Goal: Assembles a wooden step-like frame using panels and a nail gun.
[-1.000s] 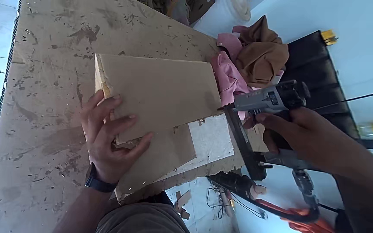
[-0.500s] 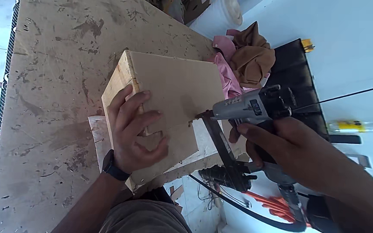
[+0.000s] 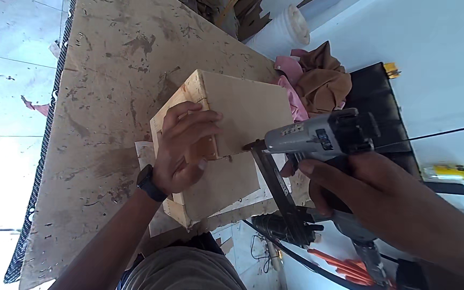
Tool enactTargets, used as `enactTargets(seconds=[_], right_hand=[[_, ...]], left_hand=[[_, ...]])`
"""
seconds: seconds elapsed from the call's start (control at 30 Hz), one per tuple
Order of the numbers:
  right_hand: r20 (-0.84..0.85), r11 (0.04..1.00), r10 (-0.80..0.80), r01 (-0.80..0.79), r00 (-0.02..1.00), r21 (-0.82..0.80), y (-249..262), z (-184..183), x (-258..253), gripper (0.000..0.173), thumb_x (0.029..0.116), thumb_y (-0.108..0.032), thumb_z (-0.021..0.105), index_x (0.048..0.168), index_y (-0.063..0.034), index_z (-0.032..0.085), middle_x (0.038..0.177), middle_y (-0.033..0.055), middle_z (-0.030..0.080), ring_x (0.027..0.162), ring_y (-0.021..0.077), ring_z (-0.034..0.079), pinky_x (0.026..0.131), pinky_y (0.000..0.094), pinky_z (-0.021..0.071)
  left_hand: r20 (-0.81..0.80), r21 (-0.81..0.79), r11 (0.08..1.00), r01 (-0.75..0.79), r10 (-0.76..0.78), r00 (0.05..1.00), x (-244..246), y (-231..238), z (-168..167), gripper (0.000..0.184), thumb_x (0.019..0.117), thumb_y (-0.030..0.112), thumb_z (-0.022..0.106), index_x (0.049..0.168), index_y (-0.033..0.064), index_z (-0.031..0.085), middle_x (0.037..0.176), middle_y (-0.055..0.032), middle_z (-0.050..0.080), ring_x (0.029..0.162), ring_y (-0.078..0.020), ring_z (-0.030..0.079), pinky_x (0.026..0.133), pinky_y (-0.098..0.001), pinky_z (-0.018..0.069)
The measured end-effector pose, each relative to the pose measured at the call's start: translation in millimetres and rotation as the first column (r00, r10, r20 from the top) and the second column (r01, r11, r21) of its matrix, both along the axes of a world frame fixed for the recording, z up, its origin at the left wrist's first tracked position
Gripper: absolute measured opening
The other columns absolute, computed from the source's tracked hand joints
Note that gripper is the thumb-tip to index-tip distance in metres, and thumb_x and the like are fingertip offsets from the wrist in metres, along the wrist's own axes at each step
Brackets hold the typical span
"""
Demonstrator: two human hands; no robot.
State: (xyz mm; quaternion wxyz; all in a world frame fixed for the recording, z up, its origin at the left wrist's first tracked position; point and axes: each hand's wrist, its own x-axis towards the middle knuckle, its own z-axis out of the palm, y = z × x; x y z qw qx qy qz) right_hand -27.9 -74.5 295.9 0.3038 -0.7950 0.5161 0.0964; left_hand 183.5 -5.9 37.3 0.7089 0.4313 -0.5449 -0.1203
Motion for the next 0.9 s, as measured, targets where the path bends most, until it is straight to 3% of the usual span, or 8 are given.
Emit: enactTargets(seconds=[0.13,0.23,0.37,0.53,0.63,0.7,0.8,0.9], right_hand=[[0.074,0.999,0.024,-0.026,0.997,0.036,13.5,-6.4,14.6,0.028,0.1038,-0.047,0.053,0.112,-0.0269,0.07,0.07,0.0044,0.068,0.048,0.0215,0.062,0.041,0.0343,0.0557],[0.036,0.999,0.03,-0.032,0.999,0.036,12.8,-8.6,16.3,0.028,0.1024,-0.051,0.054,0.109,-0.0281,0.069,0.074,0.0027,0.07,0.049,0.0213,0.063,0.042,0.0354,0.0563],[0.033,0.999,0.05,-0.049,0.998,-0.009,6.0,0.6,27.1,0.028,0.1011,-0.052,0.056,0.111,-0.0292,0.069,0.069,0.0026,0.067,0.049,0.0207,0.063,0.043,0.0362,0.0568],[0.098,0.992,0.109,-0.102,0.989,-0.078,-24.2,9.5,71.6,0.025,0.1053,-0.042,0.053,0.114,-0.0227,0.067,0.078,0.005,0.071,0.048,0.0242,0.062,0.04,0.038,0.0564],[0.095,0.99,0.132,-0.126,0.987,-0.061,-40.9,2.6,94.0,0.027,0.1062,-0.041,0.052,0.113,-0.0203,0.068,0.075,0.0073,0.069,0.046,0.0253,0.061,0.038,0.0379,0.0555],[0.09,0.989,0.139,-0.134,0.986,-0.063,-50.0,-1.3,106.9,0.027,0.1064,-0.04,0.051,0.113,-0.0202,0.069,0.076,0.0069,0.07,0.048,0.025,0.062,0.039,0.0379,0.0561],[0.065,0.99,0.142,-0.141,0.988,-0.031,-60.9,-6.3,122.1,0.026,0.1069,-0.039,0.051,0.118,-0.0215,0.065,0.089,0.005,0.073,0.048,0.0246,0.062,0.04,0.038,0.0568],[0.034,0.987,0.157,-0.155,0.987,-0.051,-65.7,-8.0,125.1,0.025,0.106,-0.042,0.051,0.115,-0.0237,0.065,0.083,0.004,0.071,0.046,0.0245,0.059,0.038,0.0382,0.0551]], left_hand=[[-0.198,-0.039,0.981,0.19,-0.194,0.961,15.2,7.4,-3.7,0.096,0.0947,0.078,0.024,0.136,-0.0015,0.059,0.145,-0.017,0.058,0.143,-0.039,0.042,0.12,-0.0581,0.0356],[-0.337,-0.073,0.975,0.208,-0.221,0.915,26.8,15.8,-19.1,0.097,0.0944,0.078,0.024,0.142,-0.001,0.053,0.15,-0.0182,0.052,0.143,-0.0376,0.045,0.119,-0.0593,0.0371],[-0.473,-0.114,0.978,0.174,-0.207,0.856,42.2,25.0,-49.3,0.088,0.0955,0.073,0.031,0.142,0.0018,0.054,0.152,-0.0205,0.05,0.144,-0.0412,0.042,0.121,-0.0609,0.033],[-0.548,-0.086,0.987,0.139,-0.163,0.821,53.9,36.8,-76.4,0.079,0.0985,0.067,0.036,0.14,0.0036,0.057,0.152,-0.0201,0.05,0.143,-0.0402,0.044,0.117,-0.0582,0.039],[-0.559,-0.03,0.993,0.117,-0.114,0.821,60.5,47.6,-86.4,0.077,0.099,0.069,0.036,0.141,0.0073,0.057,0.152,-0.0167,0.05,0.141,-0.0384,0.046,0.115,-0.0567,0.0417],[-0.594,-0.02,0.995,0.101,-0.093,0.799,69.8,52.2,-104.5,0.075,0.0989,0.067,0.04,0.14,0.0062,0.058,0.15,-0.0186,0.052,0.138,-0.0391,0.049,0.113,-0.0568,0.0436],[-0.623,0.033,0.997,0.076,-0.039,0.781,78.7,59.6,-121.6,0.071,0.1017,0.061,0.036,0.141,0.0057,0.057,0.149,-0.0186,0.052,0.133,-0.0383,0.053,0.11,-0.0553,0.0465],[-0.643,0.092,0.995,0.05,0.02,0.766,82.2,63.6,-129.6,0.071,0.1017,0.062,0.035,0.141,0.0074,0.056,0.147,-0.0153,0.054,0.129,-0.0345,0.057,0.108,-0.0524,0.0482]])
